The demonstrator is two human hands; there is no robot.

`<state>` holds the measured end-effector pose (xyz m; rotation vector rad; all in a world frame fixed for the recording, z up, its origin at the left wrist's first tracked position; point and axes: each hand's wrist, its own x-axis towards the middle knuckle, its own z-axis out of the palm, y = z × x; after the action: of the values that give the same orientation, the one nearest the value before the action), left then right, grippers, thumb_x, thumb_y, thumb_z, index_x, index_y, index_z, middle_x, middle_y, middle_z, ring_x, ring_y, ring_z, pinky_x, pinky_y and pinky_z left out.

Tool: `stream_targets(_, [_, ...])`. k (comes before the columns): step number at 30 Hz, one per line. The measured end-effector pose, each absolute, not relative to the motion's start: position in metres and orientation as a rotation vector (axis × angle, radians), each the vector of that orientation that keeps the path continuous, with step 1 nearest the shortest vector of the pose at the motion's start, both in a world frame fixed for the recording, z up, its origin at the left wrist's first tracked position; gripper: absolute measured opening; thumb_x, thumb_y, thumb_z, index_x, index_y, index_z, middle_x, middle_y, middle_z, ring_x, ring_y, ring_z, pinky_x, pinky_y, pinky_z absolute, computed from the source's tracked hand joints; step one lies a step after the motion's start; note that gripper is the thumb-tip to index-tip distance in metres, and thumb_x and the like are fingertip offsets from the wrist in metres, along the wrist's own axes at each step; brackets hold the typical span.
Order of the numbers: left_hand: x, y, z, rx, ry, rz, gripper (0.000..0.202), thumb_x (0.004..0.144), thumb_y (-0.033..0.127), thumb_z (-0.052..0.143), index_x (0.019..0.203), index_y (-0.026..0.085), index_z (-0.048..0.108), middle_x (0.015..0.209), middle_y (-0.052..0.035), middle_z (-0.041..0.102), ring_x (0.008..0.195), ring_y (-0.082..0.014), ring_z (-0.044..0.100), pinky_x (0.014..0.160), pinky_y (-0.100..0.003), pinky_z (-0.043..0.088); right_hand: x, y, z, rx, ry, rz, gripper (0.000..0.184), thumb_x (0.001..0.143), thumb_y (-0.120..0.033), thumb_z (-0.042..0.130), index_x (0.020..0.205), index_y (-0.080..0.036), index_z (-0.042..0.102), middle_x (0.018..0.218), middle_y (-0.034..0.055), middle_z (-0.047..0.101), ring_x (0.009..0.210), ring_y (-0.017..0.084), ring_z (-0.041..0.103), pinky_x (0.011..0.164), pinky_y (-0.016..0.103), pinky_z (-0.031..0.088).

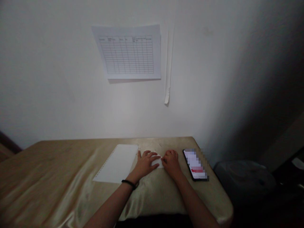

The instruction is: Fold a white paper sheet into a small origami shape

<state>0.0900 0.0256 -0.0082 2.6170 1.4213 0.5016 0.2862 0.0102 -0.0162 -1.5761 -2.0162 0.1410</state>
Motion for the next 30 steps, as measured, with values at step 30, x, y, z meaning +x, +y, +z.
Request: stream_targets(30, [0.089,0.023,-0.006,2.684,1.34,0.548,0.034,0.094,0.049,0.057,0.129,0.051,0.06,0.134,0.0021,0.061,0.133,-0.0322,0.041,0.107,-0.08,-0.013,0.312,0.015,-0.018,-1.685,-1.928,0.218,0.011,0.083,-0.026,0.069,0.086,-0.029,0.079,0.104,0.0047,0.07,0.107,0.024,0.054,0.1,0.039,0.034])
